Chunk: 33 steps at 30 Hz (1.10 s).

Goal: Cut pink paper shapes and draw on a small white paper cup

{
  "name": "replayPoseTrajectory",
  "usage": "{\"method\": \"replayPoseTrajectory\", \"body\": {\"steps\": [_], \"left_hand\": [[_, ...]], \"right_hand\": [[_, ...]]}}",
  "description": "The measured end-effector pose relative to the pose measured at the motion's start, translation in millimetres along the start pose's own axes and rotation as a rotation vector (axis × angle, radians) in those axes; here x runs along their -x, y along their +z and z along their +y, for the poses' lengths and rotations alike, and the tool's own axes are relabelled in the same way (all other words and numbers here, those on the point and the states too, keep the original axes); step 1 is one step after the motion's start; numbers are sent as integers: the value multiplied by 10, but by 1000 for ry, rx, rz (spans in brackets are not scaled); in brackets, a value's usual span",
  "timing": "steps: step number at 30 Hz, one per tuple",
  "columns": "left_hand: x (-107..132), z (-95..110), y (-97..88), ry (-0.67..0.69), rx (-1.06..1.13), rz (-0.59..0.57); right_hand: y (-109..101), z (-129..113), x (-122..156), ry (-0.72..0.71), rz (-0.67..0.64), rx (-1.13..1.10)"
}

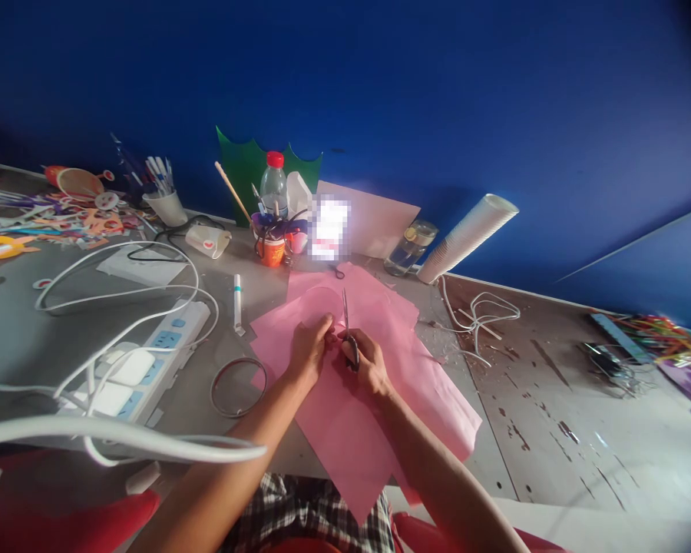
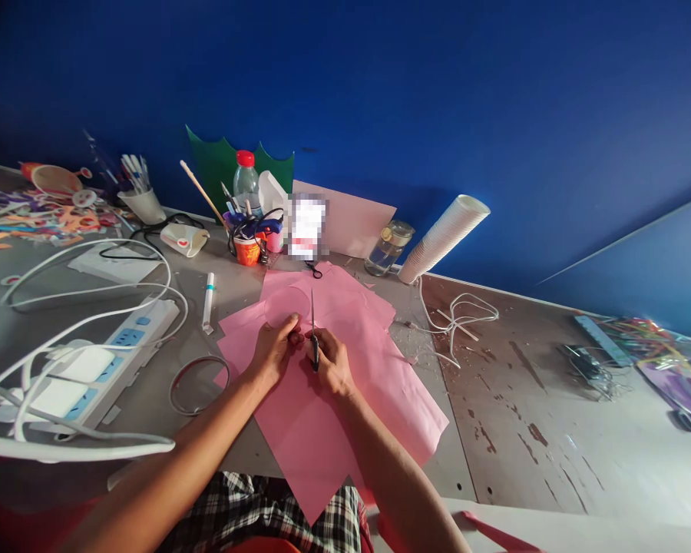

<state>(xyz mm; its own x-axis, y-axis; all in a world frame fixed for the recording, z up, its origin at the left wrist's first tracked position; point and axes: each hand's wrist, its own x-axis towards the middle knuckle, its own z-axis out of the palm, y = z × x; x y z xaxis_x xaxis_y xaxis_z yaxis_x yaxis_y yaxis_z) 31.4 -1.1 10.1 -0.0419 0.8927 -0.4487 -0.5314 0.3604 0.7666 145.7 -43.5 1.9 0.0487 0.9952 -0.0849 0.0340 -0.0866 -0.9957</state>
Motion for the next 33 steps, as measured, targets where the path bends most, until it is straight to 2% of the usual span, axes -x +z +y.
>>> {"method": "replayPoseTrajectory", "body": {"steps": [8, 11, 15, 18, 21, 23, 28, 33], "left_hand": [[7, 21, -7, -5, -31, -64], [0, 15, -23, -4, -79, -94], [-13, 33, -46, 4, -165, -141], [-45, 82, -73, 26, -131, -108], [-88, 134, -106, 51, -35, -8], [-111, 154, -125, 57, 16, 18], [-138, 158, -161, 102, 39, -44], [-159, 154, -182, 108, 54, -46]], "right_hand": [[7, -1, -5, 13, 40, -119], [-28, 3, -60, -21, 145, -174], [-180, 29, -183, -65, 349, -115], [-342, 55, -254, -88, 463, 93], [-455, 71, -286, -119, 485, 394], [-474, 61, -293, -117, 459, 573], [-421, -81, -264, -87, 372, 994], [-428, -213, -190, -50, 269, 1259]]}}
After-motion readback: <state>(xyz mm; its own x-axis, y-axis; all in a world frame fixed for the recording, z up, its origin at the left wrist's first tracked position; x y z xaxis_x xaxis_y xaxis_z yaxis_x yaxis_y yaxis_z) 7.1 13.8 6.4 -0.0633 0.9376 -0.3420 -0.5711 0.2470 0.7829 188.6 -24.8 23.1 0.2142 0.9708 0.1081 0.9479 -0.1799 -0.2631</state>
